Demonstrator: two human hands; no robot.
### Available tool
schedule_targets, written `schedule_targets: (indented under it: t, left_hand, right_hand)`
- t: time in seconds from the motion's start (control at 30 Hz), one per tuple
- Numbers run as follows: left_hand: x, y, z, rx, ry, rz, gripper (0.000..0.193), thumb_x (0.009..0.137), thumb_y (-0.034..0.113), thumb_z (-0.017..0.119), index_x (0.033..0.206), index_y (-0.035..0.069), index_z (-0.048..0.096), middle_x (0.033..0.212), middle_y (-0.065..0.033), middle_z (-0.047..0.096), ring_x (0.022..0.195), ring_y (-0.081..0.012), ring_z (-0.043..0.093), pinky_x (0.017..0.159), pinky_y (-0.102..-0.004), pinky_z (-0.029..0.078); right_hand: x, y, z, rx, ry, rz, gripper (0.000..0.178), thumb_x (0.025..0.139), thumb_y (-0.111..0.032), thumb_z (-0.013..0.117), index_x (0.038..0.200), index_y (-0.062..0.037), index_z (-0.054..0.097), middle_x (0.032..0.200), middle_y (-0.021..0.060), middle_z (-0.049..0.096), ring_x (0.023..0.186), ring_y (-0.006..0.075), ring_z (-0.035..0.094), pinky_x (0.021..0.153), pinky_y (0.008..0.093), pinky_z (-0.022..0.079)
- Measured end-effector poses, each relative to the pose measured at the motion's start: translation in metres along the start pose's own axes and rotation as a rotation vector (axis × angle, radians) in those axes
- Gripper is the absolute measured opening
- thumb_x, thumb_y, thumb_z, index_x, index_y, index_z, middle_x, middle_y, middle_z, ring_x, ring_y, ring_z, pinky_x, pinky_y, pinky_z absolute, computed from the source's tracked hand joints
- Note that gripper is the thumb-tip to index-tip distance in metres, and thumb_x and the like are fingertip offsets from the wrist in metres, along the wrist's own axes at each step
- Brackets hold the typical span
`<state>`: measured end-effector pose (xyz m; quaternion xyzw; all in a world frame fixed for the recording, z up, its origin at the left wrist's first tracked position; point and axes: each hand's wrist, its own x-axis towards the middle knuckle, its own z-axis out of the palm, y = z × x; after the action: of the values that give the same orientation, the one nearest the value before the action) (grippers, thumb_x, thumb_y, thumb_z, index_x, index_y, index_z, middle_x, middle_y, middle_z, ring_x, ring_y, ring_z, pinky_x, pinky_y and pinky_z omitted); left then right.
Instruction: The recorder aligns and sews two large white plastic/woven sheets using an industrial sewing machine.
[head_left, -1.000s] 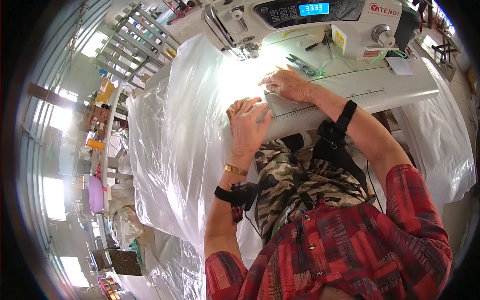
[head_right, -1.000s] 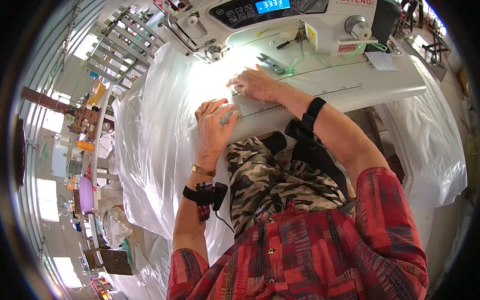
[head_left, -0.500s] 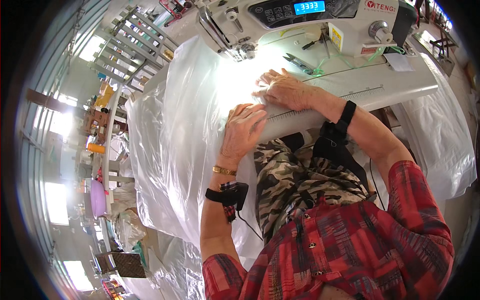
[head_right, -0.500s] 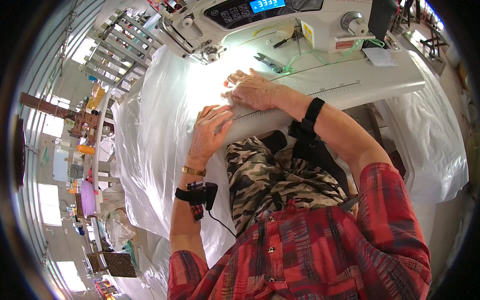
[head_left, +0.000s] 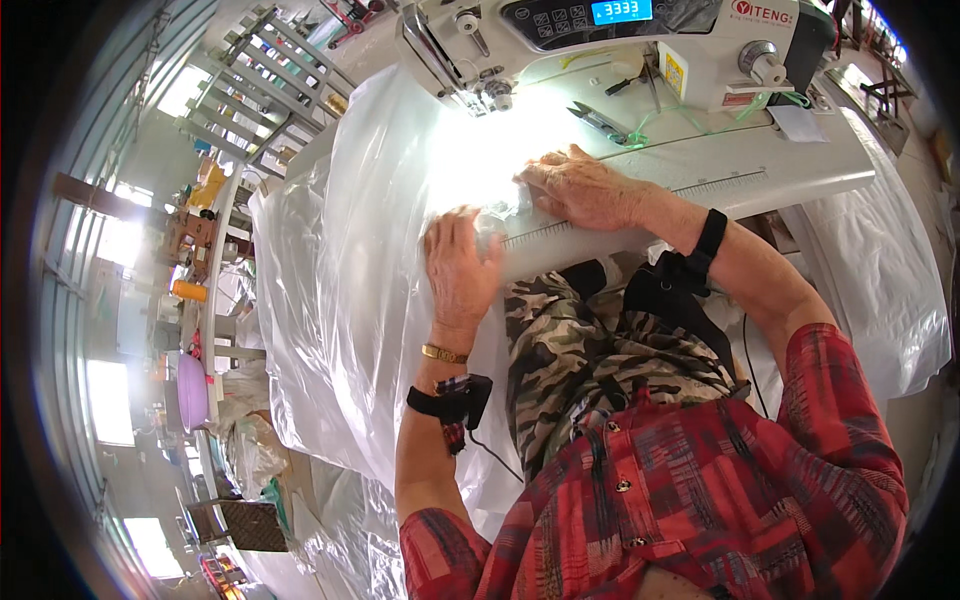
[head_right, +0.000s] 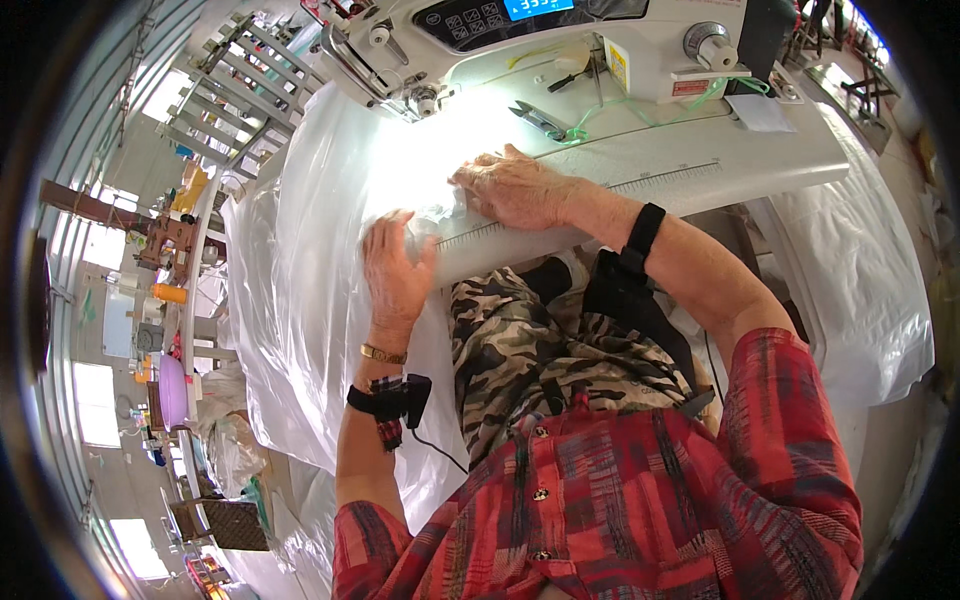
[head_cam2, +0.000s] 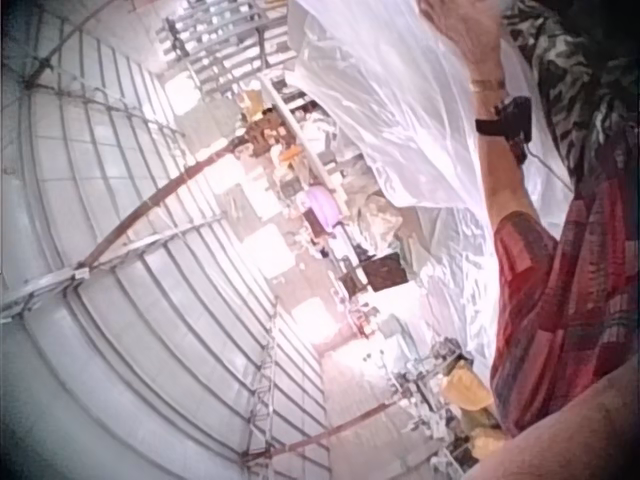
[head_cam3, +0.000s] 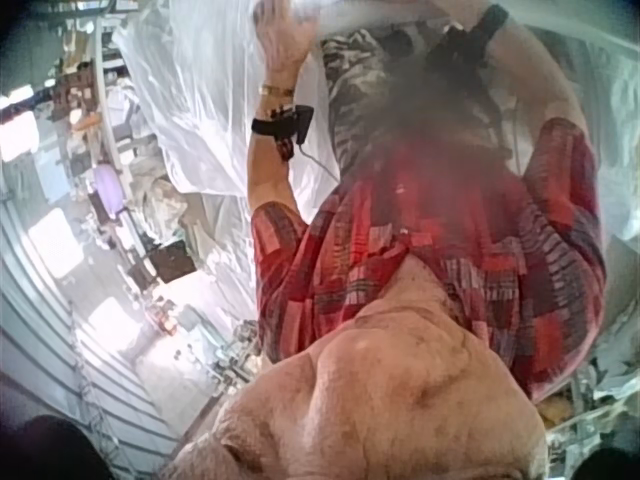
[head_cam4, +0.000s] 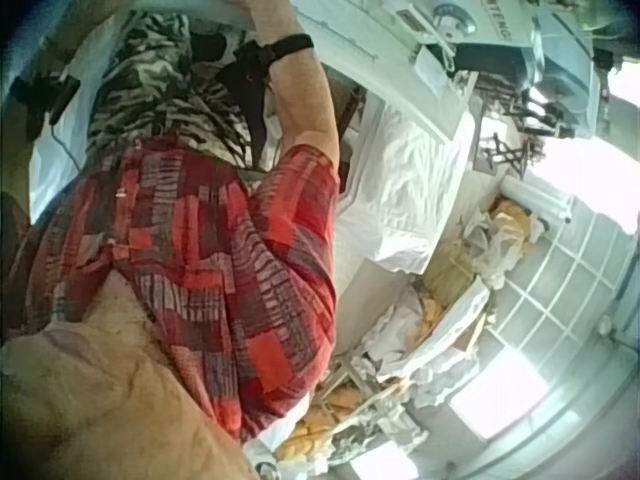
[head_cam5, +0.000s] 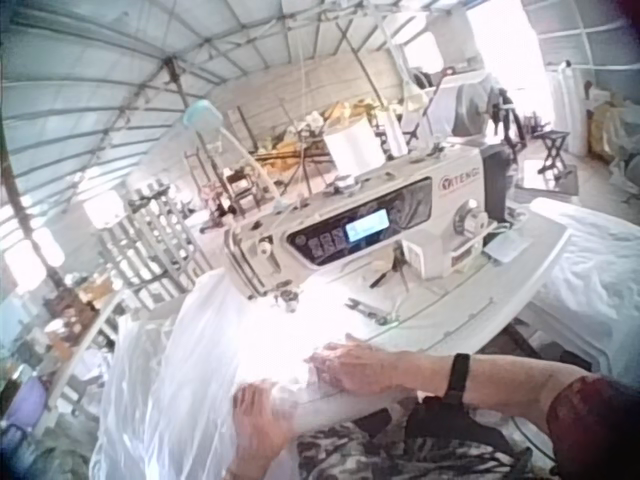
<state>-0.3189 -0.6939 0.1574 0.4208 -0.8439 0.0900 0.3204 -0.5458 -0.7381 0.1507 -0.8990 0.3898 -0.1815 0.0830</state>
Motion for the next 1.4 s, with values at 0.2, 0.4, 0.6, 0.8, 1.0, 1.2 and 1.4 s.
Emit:
schedule_targets:
  t: [0.2, 0.4, 0.6, 0.8, 1.0, 1.2, 1.4]
  left_hand:
    - [0.002, -0.011, -0.016, 0.216, -0.17, -0.145, 0.028, 0.08, 0.009, 0.064, 0.108, 0.004, 0.064, 0.114, -0.0092, 0.06, 0.11, -0.0273, 0.053, 0.106, -0.0426, 0.033]
    - [0.008, -0.035, -0.019, 0.44, -0.244, -0.035, 0.02, 0.076, 0.005, 0.064, 0.096, 0.006, 0.069, 0.108, -0.0047, 0.064, 0.107, -0.0218, 0.055, 0.105, -0.0406, 0.031]
    - [0.039, 0.017, -0.01, 0.193, -0.151, 0.133, 0.02, 0.084, 0.011, 0.06, 0.102, 0.004, 0.067, 0.108, -0.0058, 0.065, 0.109, -0.0201, 0.057, 0.107, -0.0465, 0.027]
    - [0.024, 0.002, 0.012, 0.126, -0.197, 0.082, 0.018, 0.089, 0.007, 0.055, 0.099, 0.004, 0.069, 0.105, -0.0074, 0.067, 0.101, -0.0209, 0.062, 0.108, -0.0476, 0.03]
    - [0.026, -0.001, 0.01, 0.014, -0.239, 0.077, 0.023, 0.085, 0.003, 0.054, 0.101, 0.004, 0.07, 0.109, -0.009, 0.066, 0.102, -0.0216, 0.062, 0.11, -0.0472, 0.029]
    - [0.029, -0.016, 0.015, 0.017, -0.209, 0.119, 0.025, 0.081, 0.005, 0.056, 0.102, 0.002, 0.068, 0.106, -0.0123, 0.067, 0.1, -0.0233, 0.064, 0.11, -0.0456, 0.03]
    - [0.051, -0.028, 0.028, -0.014, -0.217, 0.049, 0.022, 0.087, 0.011, 0.055, 0.102, 0.0, 0.067, 0.105, -0.0145, 0.066, 0.102, -0.0288, 0.061, 0.094, -0.0408, 0.043]
  right_hand:
    - [-0.003, 0.006, 0.005, 0.003, 0.11, -0.052, 0.037, 0.097, -0.021, 0.044, 0.129, -0.005, 0.051, 0.127, 0.0149, 0.055, 0.121, 0.0269, 0.049, 0.097, 0.0477, 0.036]
    - [0.002, -0.003, -0.003, -0.015, -0.006, -0.005, 0.037, 0.097, -0.023, 0.045, 0.129, -0.0061, 0.052, 0.136, 0.0093, 0.052, 0.128, 0.0275, 0.045, 0.1, 0.0502, 0.035]
    - [0.0, 0.002, 0.004, -0.026, 0.025, -0.008, 0.034, 0.097, -0.022, 0.047, 0.127, -0.0093, 0.056, 0.136, 0.0103, 0.052, 0.132, 0.0266, 0.042, 0.103, 0.0538, 0.033]
    - [-0.002, -0.007, -0.007, -0.042, 0.069, -0.049, 0.031, 0.095, -0.019, 0.051, 0.124, -0.0101, 0.059, 0.13, 0.011, 0.055, 0.125, 0.0265, 0.047, 0.102, 0.0491, 0.037]
    - [-0.003, -0.002, -0.001, -0.106, 0.074, -0.087, 0.033, 0.092, -0.017, 0.052, 0.122, -0.0038, 0.059, 0.125, 0.0108, 0.058, 0.121, 0.0268, 0.05, 0.099, 0.0421, 0.039]
    - [0.005, -0.011, -0.009, -0.125, 0.022, -0.066, 0.036, 0.093, -0.022, 0.049, 0.122, -0.0031, 0.058, 0.126, 0.0123, 0.057, 0.12, 0.0269, 0.05, 0.1, 0.0477, 0.037]
    - [0.014, 0.003, -0.006, -0.094, 0.046, -0.033, 0.03, 0.092, -0.027, 0.051, 0.113, -0.006, 0.056, 0.118, 0.0112, 0.056, 0.118, 0.0266, 0.05, 0.096, 0.0552, 0.04]
